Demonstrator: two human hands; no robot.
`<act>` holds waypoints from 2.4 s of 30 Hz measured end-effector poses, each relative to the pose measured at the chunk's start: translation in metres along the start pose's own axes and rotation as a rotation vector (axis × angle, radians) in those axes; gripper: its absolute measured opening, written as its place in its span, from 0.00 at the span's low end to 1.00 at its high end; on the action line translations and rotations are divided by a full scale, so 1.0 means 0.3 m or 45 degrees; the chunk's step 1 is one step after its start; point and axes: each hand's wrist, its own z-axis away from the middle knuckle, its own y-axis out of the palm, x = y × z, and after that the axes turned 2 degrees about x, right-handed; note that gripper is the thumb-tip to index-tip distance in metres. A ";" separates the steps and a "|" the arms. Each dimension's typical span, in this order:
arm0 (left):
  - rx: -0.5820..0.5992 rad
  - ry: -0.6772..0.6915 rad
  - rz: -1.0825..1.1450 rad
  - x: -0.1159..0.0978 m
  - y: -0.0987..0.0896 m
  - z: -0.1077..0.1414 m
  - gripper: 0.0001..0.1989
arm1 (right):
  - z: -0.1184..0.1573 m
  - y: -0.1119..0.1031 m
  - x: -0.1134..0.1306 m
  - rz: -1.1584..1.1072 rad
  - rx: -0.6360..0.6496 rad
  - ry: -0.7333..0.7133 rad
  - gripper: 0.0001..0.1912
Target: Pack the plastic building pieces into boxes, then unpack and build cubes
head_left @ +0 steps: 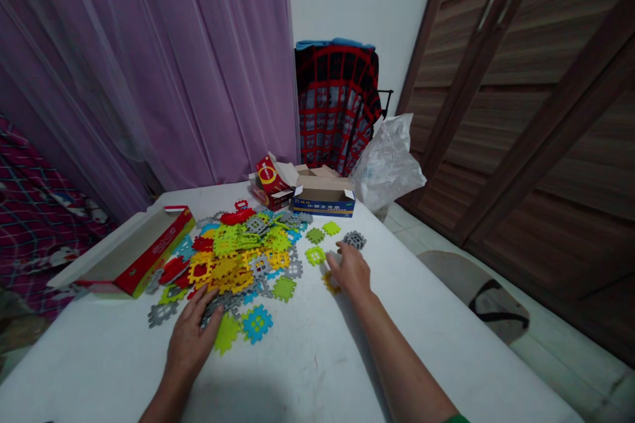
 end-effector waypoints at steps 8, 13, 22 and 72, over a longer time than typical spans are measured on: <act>-0.005 0.002 0.011 0.010 0.013 -0.008 0.26 | 0.156 0.001 -0.087 -0.066 0.039 -0.031 0.18; -0.016 0.008 0.000 0.013 0.024 -0.008 0.27 | 0.186 0.028 -0.070 0.077 0.008 -0.100 0.19; -0.038 0.045 0.016 0.026 0.035 -0.014 0.26 | 0.110 0.075 -0.097 -0.048 -0.158 0.102 0.23; 0.043 -0.026 0.045 0.079 0.048 0.018 0.28 | 0.020 0.140 0.000 0.107 -0.075 -0.052 0.26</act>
